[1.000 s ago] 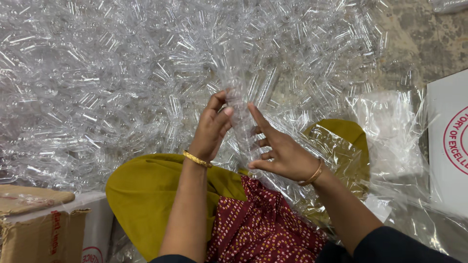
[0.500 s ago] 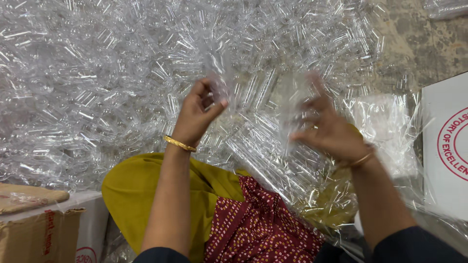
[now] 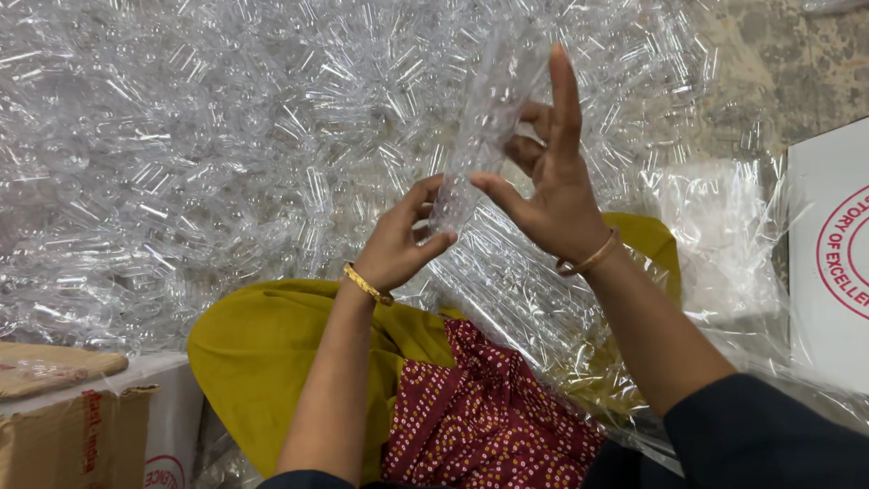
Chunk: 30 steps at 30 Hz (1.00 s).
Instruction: The person sits on the floor and counts clear plastic cups one at a time, stacking them into a bundle. They place the counted stack into a clear plastic bag beside them and continue counting more cups from the large pile spread on the floor.
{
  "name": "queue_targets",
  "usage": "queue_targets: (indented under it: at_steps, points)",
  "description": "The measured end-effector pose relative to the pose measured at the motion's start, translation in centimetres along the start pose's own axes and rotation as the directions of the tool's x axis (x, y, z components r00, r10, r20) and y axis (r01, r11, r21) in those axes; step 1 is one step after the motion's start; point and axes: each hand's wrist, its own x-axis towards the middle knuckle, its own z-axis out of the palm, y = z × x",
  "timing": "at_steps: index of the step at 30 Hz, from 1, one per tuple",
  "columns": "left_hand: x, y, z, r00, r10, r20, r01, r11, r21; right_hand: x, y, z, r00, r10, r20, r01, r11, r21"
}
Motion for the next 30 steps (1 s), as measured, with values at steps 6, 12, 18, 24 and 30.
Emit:
queue_targets:
  at_steps: [6, 12, 18, 24, 30]
  points:
    - [0.6, 0.3, 0.8, 0.996, 0.052, -0.078, -0.073, 0.948, -0.310, -3.3, 3.2, 1.1, 0.965, 0.260, 0.011, -0.254, 0.932, 0.256]
    - [1.3, 0.7, 1.9, 0.966, 0.151, -0.208, -0.229, 0.874, -0.429, -11.5, 10.7, 3.8, 0.778, 0.608, 0.155, -0.601, 0.794, -0.097]
    - [1.6, 0.5, 0.5, 0.951, 0.100, -0.293, -0.192, 0.933, -0.305, -8.4, 6.5, -14.2, 0.633, 0.632, -0.447, -0.698, 0.716, 0.024]
    - [2.2, -0.9, 0.3, 0.957, 0.065, -0.281, -0.154, 0.939, -0.309, -12.3, 13.2, -28.2, 0.454, 0.398, -0.797, -0.372, 0.898, 0.237]
    - [3.0, -1.7, 0.2, 0.962, 0.094, -0.255, -0.180, 0.923, -0.339, -7.7, 14.0, -23.1, 0.756, 0.519, -0.400, -0.264, 0.800, 0.538]
